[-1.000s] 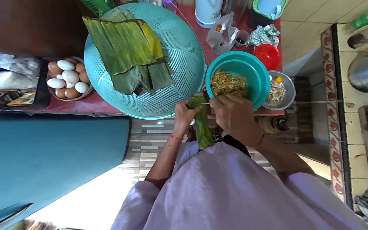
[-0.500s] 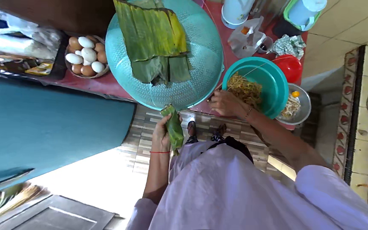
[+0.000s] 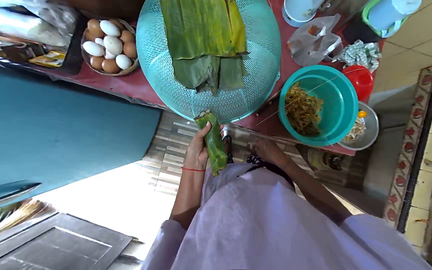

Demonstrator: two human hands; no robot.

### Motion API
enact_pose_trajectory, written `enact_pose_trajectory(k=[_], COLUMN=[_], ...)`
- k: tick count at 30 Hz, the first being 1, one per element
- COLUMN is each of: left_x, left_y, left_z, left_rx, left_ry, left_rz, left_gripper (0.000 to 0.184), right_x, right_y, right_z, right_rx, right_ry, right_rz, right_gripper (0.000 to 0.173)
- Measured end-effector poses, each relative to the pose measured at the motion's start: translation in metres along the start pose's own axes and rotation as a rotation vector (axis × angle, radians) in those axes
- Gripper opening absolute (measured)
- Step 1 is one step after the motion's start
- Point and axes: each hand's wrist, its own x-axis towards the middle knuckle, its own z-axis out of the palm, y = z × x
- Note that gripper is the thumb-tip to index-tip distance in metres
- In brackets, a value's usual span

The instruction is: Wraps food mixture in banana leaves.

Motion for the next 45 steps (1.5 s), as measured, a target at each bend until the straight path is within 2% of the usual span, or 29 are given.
enact_pose_trajectory(k=[1, 4, 6, 8, 10, 12, 17, 19, 23, 25, 27, 32, 36, 39, 42, 45], left_x=[0.0, 0.0, -0.002, -0.002, -0.003, -0.003, 0.007, 0.01, 0.014, 0.014, 0.014, 0.008, -0.003, -0.012, -0.017, -0.017], left_y=[0.003, 0.01, 0.013, 0.015, 0.02, 0.025, 0.04, 0.046, 0.056, 0.059, 0.063, 0.06, 0.051, 0.044, 0.04, 0.038], left_z=[-0.001, -0.004, -0.003, -0.001, 0.003, 0.007, 0.013, 0.015, 0.022, 0.026, 0.028, 0.039, 0.049, 0.056, 0.061, 0.062], left_rx=[0.015, 0.118, 0.223, 0.295, 0.353, 0.408, 0.554, 0.605, 0.679, 0.716, 0.756, 0.849, 0.94, 0.966, 0.998, 1.036], left_ry=[-0.015, -0.05, -0.07, -0.123, -0.176, -0.217, -0.304, -0.343, -0.409, -0.44, -0.486, -0.52, -0.561, -0.594, -0.615, -0.612], left_rz=[-0.011, -0.041, -0.055, -0.069, -0.092, -0.109, -0.163, -0.179, -0.215, -0.23, -0.253, -0.29, -0.296, -0.303, -0.309, -0.296], left_gripper=[0.021, 0.021, 0.021, 0.021, 0.02, 0.021, 0.019, 0.017, 0.018, 0.018, 0.019, 0.018, 0.014, 0.01, 0.01, 0.011], right_x=[0.013, 0.043, 0.05, 0.058, 0.073, 0.079, 0.085, 0.065, 0.026, -0.002, -0.039, -0.097, -0.106, -0.1, -0.091, -0.082], right_y=[0.014, 0.042, 0.038, 0.031, 0.033, 0.029, 0.023, 0.017, 0.014, 0.005, -0.004, -0.015, -0.042, -0.06, -0.067, -0.065], right_z=[0.009, 0.027, 0.02, 0.011, 0.005, -0.003, -0.01, 0.005, 0.036, 0.049, 0.065, 0.098, 0.079, 0.064, 0.053, 0.047], right_rx=[0.089, 0.358, 0.447, 0.442, 0.33, 0.292, 0.258, 0.392, 0.784, 0.99, 1.133, 1.283, 1.309, 1.14, 0.988, 0.862], right_ry=[0.141, 0.628, 0.784, 0.861, 0.931, 0.941, 0.902, 0.864, 0.779, 0.646, 0.579, 0.825, 0.955, 0.997, 0.907, 0.836], right_rz=[0.059, 0.059, 0.043, 0.04, 0.017, 0.057, 0.258, 0.283, 0.292, 0.336, 0.326, 0.219, -0.061, -0.267, -0.224, -0.16], right_gripper=[0.032, 0.035, 0.041, 0.047, 0.042, 0.032, 0.025, 0.034, 0.063, 0.067, 0.061, 0.046, 0.031, 0.022, 0.017, 0.03])
